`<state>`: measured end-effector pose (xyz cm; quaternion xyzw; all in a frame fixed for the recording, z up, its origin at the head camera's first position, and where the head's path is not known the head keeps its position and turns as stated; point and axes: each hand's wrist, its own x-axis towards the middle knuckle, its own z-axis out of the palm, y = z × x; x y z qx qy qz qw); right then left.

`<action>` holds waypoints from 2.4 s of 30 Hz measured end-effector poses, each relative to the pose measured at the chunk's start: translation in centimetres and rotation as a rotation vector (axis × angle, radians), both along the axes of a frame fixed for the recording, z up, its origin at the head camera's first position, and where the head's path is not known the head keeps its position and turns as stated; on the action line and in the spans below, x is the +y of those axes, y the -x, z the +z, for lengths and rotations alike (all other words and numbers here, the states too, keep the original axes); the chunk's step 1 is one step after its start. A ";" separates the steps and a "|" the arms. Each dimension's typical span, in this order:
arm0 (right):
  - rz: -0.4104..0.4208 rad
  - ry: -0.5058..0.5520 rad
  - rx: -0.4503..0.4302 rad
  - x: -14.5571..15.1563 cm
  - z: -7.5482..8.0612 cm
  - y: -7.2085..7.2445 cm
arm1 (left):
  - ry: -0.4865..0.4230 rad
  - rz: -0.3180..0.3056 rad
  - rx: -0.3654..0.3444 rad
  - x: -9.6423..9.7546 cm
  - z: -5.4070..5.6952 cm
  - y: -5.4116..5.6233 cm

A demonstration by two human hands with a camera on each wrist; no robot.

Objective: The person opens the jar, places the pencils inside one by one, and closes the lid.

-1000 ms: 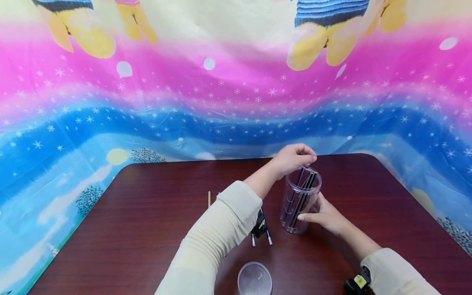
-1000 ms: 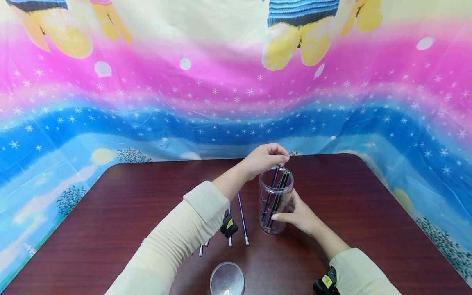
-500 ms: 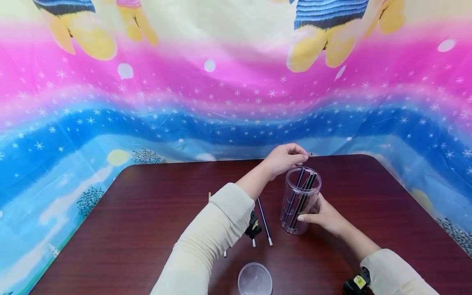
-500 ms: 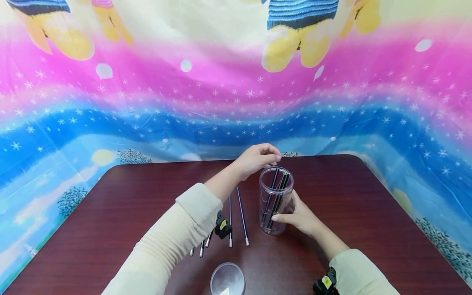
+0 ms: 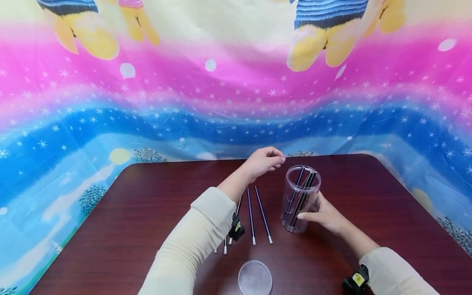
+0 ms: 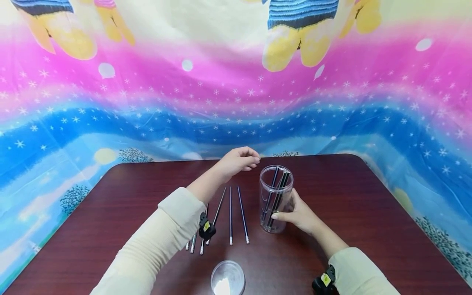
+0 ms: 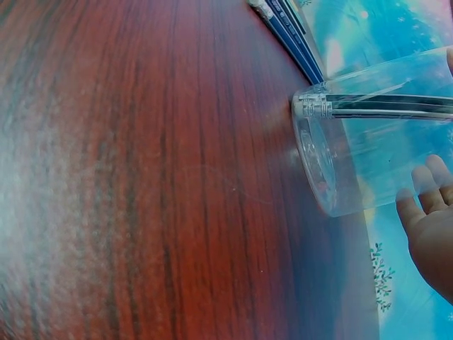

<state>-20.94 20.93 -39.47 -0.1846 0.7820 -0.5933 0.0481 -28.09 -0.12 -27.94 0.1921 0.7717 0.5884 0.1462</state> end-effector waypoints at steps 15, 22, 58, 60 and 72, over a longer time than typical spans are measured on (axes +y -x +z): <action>0.019 0.026 0.034 0.1 -0.3 0.1 | 0.067 0.142 -0.089 -6.8 -4.0 0.7; 0.028 0.049 0.033 0.1 -0.4 0.2 | 0.087 0.218 -0.126 -9.4 -6.2 0.3; 0.060 0.073 0.047 -0.2 -0.5 0.2 | 0.316 0.353 -0.268 -17.1 -12.3 -1.6; 0.059 0.063 0.046 -0.2 -0.5 0.1 | 0.332 0.363 -0.264 -17.0 -12.3 -1.7; 0.052 0.053 0.023 -0.2 -0.5 -0.1 | 0.497 0.440 -0.159 -16.5 -13.2 -1.1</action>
